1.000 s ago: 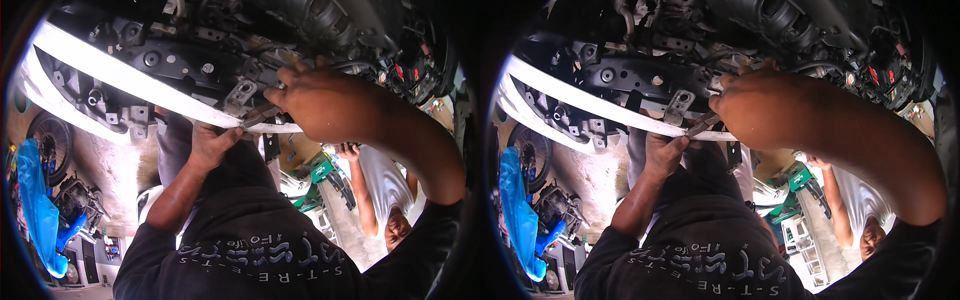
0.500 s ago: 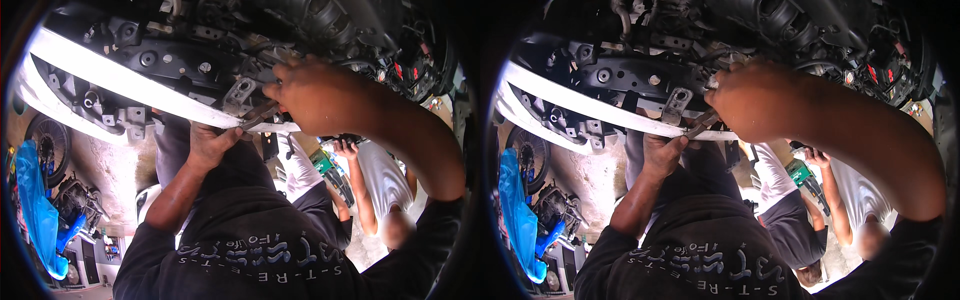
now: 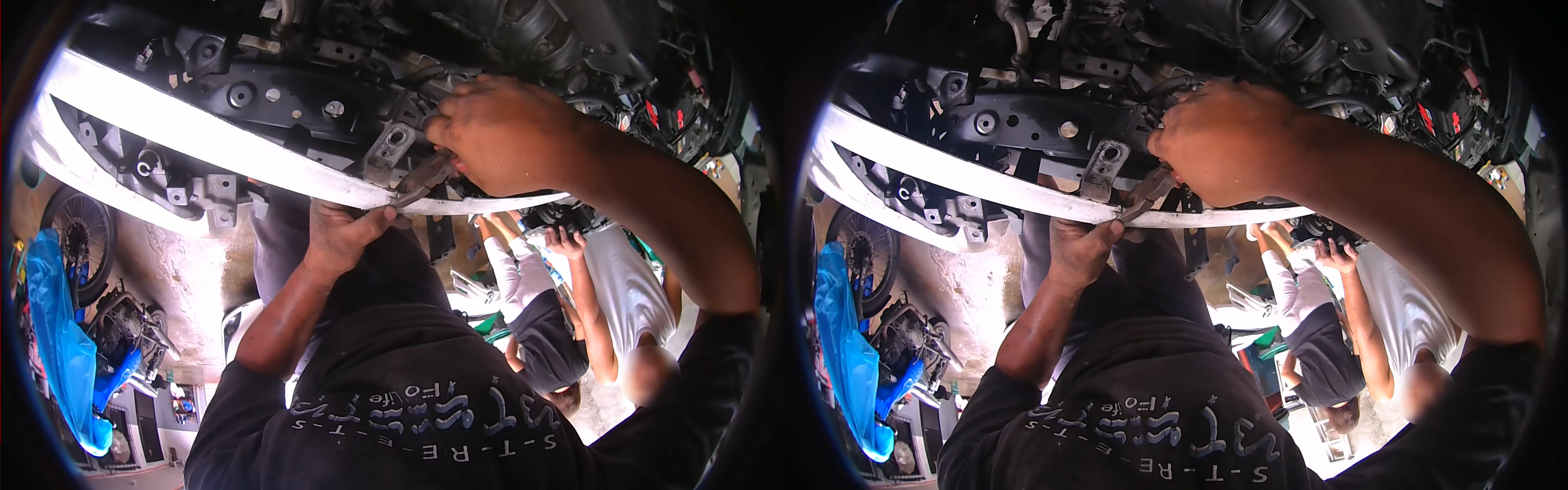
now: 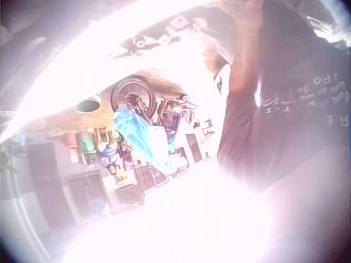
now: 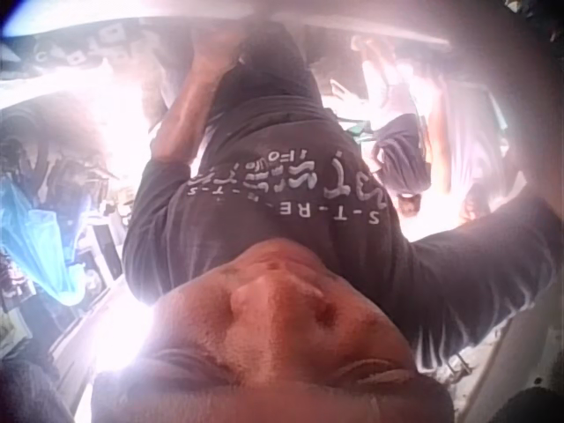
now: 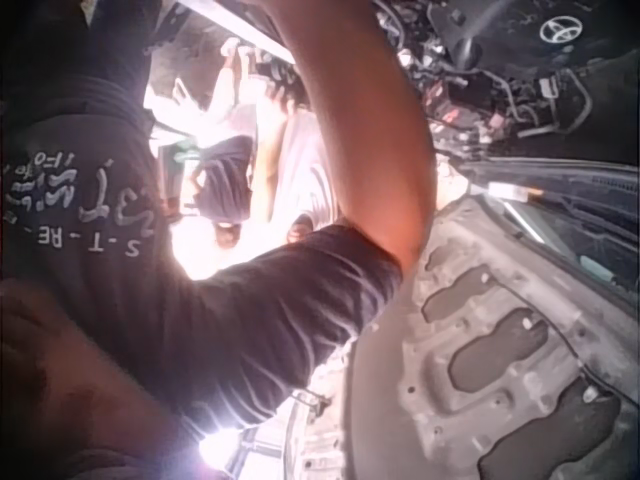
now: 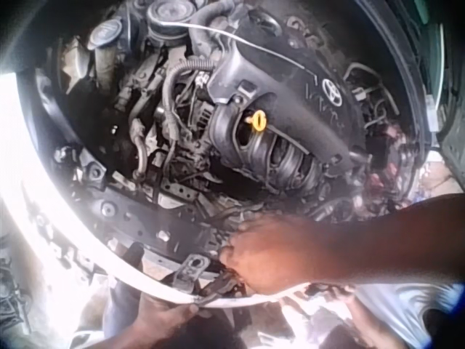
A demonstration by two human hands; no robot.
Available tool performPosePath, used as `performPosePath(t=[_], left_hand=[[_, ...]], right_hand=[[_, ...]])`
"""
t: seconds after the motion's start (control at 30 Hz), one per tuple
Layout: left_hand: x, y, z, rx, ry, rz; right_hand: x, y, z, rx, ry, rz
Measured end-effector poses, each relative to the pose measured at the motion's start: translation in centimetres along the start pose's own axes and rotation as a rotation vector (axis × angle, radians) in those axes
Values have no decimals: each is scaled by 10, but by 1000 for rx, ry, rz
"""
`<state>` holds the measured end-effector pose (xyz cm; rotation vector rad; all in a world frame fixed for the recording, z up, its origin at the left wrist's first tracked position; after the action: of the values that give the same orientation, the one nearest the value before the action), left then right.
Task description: The person uses pliers to remove and reinstall fasteners along the top edge of a car bumper support bracket while standing over the open engine bay. The person pulls plastic clips and metal fasteners from the bracket and then aligns a new white plastic bumper component, pressing the fasteners back into place by hand and with the tool.
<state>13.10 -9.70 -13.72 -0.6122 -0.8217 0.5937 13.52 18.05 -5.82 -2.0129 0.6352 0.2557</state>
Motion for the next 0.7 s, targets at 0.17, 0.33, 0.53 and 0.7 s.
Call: performPosePath(t=[0.17,0.33,0.53,0.7], left_hand=[[-3,-1,0,-1,52,-12],[2,-1,3,-61,-22,9],[-2,1,-4,14,43,0],[-1,3,0,-9,4,-20]], right_hand=[[-3,7,3,-11,13,-48],[-13,10,-1,72,21,-156],[-9,-16,11,-140,23,93],[0,-23,-2,50,-130,271]])
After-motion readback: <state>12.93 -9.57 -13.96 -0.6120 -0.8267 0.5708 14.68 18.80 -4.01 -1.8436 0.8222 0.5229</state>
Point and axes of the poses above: each hand's wrist, its own y-axis towards the middle knuckle, its own x-axis out of the palm, z = x × y, the point moved 1 cm from there along y, towards the middle knuckle, and after that the axes turned 8 degrees about y, right-handed, at the moved point
